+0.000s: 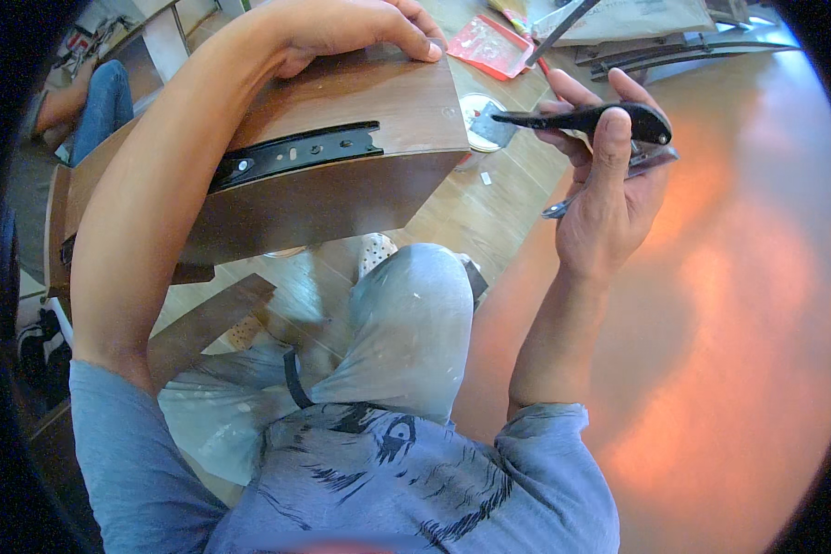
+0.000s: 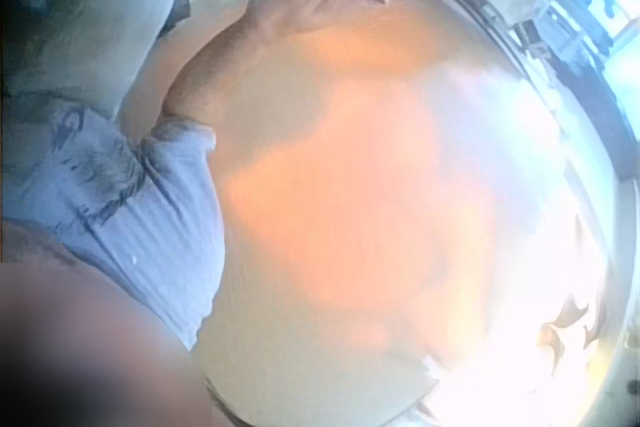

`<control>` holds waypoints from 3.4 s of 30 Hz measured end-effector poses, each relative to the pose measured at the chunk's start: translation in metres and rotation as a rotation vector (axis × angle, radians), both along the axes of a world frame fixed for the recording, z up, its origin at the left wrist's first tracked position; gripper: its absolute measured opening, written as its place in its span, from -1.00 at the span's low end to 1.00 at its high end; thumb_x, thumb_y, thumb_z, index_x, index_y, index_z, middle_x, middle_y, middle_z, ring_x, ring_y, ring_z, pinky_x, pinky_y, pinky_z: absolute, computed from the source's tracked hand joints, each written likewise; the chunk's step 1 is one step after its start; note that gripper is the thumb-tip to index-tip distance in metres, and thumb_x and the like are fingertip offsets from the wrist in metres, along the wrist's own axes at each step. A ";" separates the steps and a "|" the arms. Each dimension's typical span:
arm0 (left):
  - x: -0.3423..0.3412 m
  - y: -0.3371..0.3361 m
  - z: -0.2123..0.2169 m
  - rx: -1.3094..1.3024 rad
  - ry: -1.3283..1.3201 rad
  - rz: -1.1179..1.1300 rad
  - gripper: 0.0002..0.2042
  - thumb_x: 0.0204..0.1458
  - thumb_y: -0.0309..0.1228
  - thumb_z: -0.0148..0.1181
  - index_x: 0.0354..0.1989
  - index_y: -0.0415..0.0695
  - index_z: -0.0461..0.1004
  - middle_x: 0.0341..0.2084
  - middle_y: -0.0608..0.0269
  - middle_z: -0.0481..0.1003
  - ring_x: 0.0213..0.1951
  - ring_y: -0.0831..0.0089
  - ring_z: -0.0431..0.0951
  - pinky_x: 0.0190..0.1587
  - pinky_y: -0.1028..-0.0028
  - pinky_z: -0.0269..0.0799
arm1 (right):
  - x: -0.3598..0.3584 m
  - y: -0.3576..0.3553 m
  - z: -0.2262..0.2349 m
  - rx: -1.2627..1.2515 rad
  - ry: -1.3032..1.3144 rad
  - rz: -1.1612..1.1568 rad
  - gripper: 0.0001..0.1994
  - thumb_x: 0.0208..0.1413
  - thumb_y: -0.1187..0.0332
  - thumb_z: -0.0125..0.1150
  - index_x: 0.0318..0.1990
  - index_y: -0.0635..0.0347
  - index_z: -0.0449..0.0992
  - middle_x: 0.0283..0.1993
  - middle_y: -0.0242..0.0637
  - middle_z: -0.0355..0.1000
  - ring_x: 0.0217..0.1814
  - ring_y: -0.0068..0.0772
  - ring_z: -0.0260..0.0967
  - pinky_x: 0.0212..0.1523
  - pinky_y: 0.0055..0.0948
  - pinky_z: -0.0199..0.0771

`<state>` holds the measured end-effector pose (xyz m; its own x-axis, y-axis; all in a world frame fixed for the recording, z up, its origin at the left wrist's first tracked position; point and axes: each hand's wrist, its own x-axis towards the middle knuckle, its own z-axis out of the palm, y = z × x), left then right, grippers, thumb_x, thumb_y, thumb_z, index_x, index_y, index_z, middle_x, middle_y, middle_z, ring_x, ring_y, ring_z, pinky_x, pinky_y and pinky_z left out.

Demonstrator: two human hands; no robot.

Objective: The person assembles a wooden drawer unit by attaching a metal slide rail and a curved wooden panel. They use a staple gun to secure the panel and a sanding block to smooth the edges, then wipe the surface with a cloth.

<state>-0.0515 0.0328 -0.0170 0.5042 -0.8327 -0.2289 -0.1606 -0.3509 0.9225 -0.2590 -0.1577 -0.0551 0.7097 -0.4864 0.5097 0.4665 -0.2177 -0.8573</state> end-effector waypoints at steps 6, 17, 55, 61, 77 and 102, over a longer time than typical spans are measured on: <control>-0.014 0.003 0.002 -0.053 -0.023 0.087 -0.66 0.00 -0.40 0.45 -0.01 -0.18 0.72 -0.05 0.05 0.64 -0.06 0.23 0.58 -0.02 0.23 0.49 | 0.019 0.042 0.021 -0.142 -0.047 0.025 -0.64 0.49 0.28 0.11 0.22 0.35 0.26 -0.08 0.06 0.62 -0.04 -0.21 0.66 -0.03 -0.33 0.75; -0.007 -0.004 -0.004 -0.061 0.040 0.082 -0.62 -0.06 -0.43 0.41 0.00 -0.16 0.71 -0.01 0.05 0.62 -0.02 0.22 0.55 0.00 0.21 0.45 | 0.060 0.062 0.032 -0.308 0.009 -0.011 -0.59 0.45 0.38 0.16 0.29 0.29 0.17 -0.21 -0.19 0.53 -0.22 -0.40 0.58 -0.18 -0.45 0.66; -0.004 -0.003 0.001 -0.099 0.066 0.079 -0.79 -0.10 -0.43 0.39 -0.23 -0.08 0.71 -0.18 0.16 0.61 -0.15 0.26 0.52 -0.08 0.23 0.39 | 0.063 0.048 0.034 -0.470 0.012 -0.021 -0.64 0.49 0.42 0.07 0.22 0.36 0.09 -0.14 0.03 0.59 -0.10 -0.23 0.67 -0.02 -0.25 0.78; -0.005 -0.008 0.001 -0.046 0.091 0.080 -0.79 -0.11 -0.41 0.39 -0.24 -0.05 0.72 -0.20 0.17 0.61 -0.16 0.27 0.52 -0.10 0.21 0.41 | 0.063 0.049 0.034 -0.504 0.053 -0.013 -0.64 0.49 0.41 0.07 0.22 0.37 0.09 -0.12 0.02 0.59 -0.08 -0.23 0.66 -0.02 -0.25 0.79; -0.005 -0.004 -0.002 -0.029 0.015 0.095 -0.67 -0.09 -0.37 0.42 -0.09 -0.09 0.71 -0.15 0.13 0.62 -0.11 0.25 0.54 -0.04 0.20 0.41 | 0.067 0.061 0.030 -0.488 0.009 -0.049 -0.68 0.45 0.48 0.09 0.24 0.26 0.20 -0.21 -0.24 0.46 -0.20 -0.48 0.54 -0.17 -0.48 0.66; 0.010 -0.021 -0.027 -0.084 -0.056 0.035 -0.73 -0.06 -0.42 0.36 -0.14 -0.12 0.72 -0.21 0.20 0.64 -0.16 0.36 0.54 -0.06 0.30 0.44 | 0.067 0.054 0.056 -0.734 0.207 -0.032 -0.71 0.39 0.49 0.15 0.17 0.24 0.26 -0.33 -0.21 0.44 -0.34 -0.46 0.51 -0.34 -0.40 0.54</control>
